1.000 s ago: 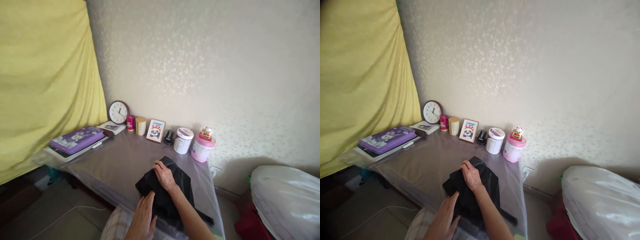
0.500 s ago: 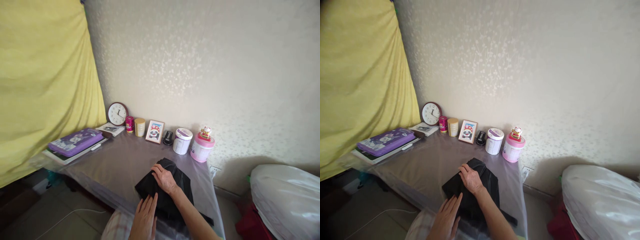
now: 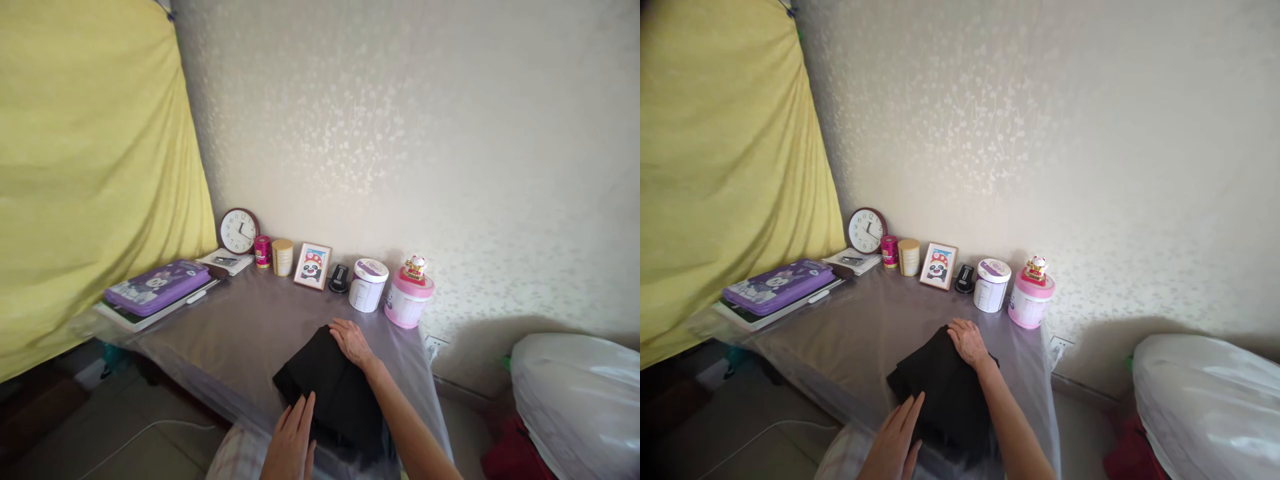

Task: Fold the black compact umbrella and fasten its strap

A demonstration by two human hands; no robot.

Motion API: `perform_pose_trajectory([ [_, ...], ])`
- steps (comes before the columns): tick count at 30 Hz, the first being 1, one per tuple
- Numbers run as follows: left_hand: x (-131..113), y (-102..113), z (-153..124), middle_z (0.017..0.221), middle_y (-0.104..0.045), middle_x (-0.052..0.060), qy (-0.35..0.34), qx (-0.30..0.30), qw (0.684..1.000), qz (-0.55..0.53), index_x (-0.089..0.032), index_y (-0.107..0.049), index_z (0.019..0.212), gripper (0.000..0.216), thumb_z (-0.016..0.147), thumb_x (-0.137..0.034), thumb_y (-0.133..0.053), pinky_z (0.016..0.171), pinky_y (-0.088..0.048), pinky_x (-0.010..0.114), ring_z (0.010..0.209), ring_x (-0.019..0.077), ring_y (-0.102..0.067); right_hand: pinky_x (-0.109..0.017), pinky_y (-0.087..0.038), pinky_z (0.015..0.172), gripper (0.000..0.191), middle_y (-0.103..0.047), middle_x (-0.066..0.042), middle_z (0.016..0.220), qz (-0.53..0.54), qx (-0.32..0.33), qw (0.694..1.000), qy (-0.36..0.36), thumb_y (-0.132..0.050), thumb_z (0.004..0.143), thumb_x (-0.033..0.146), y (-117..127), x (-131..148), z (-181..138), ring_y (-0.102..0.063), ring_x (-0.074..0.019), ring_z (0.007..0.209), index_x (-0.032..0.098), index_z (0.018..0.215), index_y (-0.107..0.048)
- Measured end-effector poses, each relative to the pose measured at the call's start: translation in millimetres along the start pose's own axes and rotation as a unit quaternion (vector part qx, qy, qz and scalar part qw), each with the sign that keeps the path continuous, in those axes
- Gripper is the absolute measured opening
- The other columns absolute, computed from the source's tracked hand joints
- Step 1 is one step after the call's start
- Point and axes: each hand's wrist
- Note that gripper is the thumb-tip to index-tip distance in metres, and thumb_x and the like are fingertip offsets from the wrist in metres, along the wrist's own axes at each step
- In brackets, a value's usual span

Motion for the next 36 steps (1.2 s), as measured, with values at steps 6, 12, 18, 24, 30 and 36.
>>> perform_pose_trajectory([
  [6,2.3,-7.2,-8.2,0.141,-0.042,0.014,0.057,0.019,0.996,-0.059,-0.023,-0.017,0.147,0.068,0.084,-0.010,-0.039,0.096,-0.047,0.037,0.125,0.0257,-0.047,-0.039,-0.042,0.098,0.027,-0.069,-0.008,0.103,0.081,0.018,0.992,0.100,-0.040,0.097,0.028,21.1,40.7,-16.5,-0.058,-0.0187,0.107,0.018,0.100,-0.065],
  [12,-1.5,-3.2,-5.0,0.136,-0.043,0.017,0.071,0.006,0.994,-0.079,-0.019,-0.028,0.144,0.064,0.081,-0.012,-0.043,0.097,-0.046,0.042,0.123,0.0283,-0.048,-0.044,-0.036,0.103,0.026,-0.072,-0.003,0.089,0.070,0.108,0.984,0.124,-0.046,0.095,0.031,-1.1,60.8,-23.5,-0.060,-0.0193,0.107,0.021,0.086,-0.068],
  [18,-12.3,14.2,1.0,0.155,-0.010,0.013,0.060,-0.038,0.996,-0.047,-0.023,-0.025,0.144,0.066,0.081,-0.010,-0.042,0.100,-0.043,0.044,0.135,0.0299,-0.032,-0.042,-0.047,0.094,0.029,-0.066,-0.011,0.112,0.028,-0.007,1.000,-0.008,-0.040,0.095,0.027,23.6,9.4,-13.5,-0.061,-0.0210,0.105,0.019,0.101,-0.067],
  [24,-12.4,19.3,2.8,0.145,-0.038,0.006,0.066,-0.001,0.995,-0.071,-0.024,-0.019,0.145,0.069,0.081,-0.010,-0.040,0.104,-0.042,0.040,0.129,0.0211,-0.042,-0.032,-0.056,0.078,0.027,-0.066,-0.006,0.108,0.030,-0.031,0.998,-0.053,-0.040,0.093,0.023,86.1,-12.0,-84.6,-0.067,-0.0185,0.091,0.024,0.107,-0.064],
  [30,-10.6,16.8,2.4,0.143,-0.041,0.007,0.077,-0.002,0.993,-0.090,-0.024,-0.018,0.145,0.067,0.083,-0.011,-0.039,0.103,-0.042,0.042,0.128,0.0217,-0.043,-0.029,-0.056,0.080,0.042,-0.052,-0.009,0.133,0.026,0.057,0.998,-0.013,-0.036,0.088,0.011,95.9,1.4,-145.8,-0.064,-0.0176,0.103,0.025,0.123,-0.054],
  [36,-7.0,15.8,2.2,0.141,-0.045,0.008,0.081,-0.019,0.990,-0.111,-0.024,-0.023,0.144,0.062,0.085,-0.015,-0.040,0.100,-0.045,0.039,0.126,0.0214,-0.045,-0.031,-0.054,0.086,0.047,-0.045,-0.014,0.140,0.007,0.100,0.994,0.039,-0.031,0.086,0.006,86.7,21.1,-159.0,-0.058,-0.0191,0.113,0.022,0.125,-0.052],
])
Point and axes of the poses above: each hand's wrist, its own z-axis towards the middle knuckle, its own y-axis out of the back of the hand, x = y × z
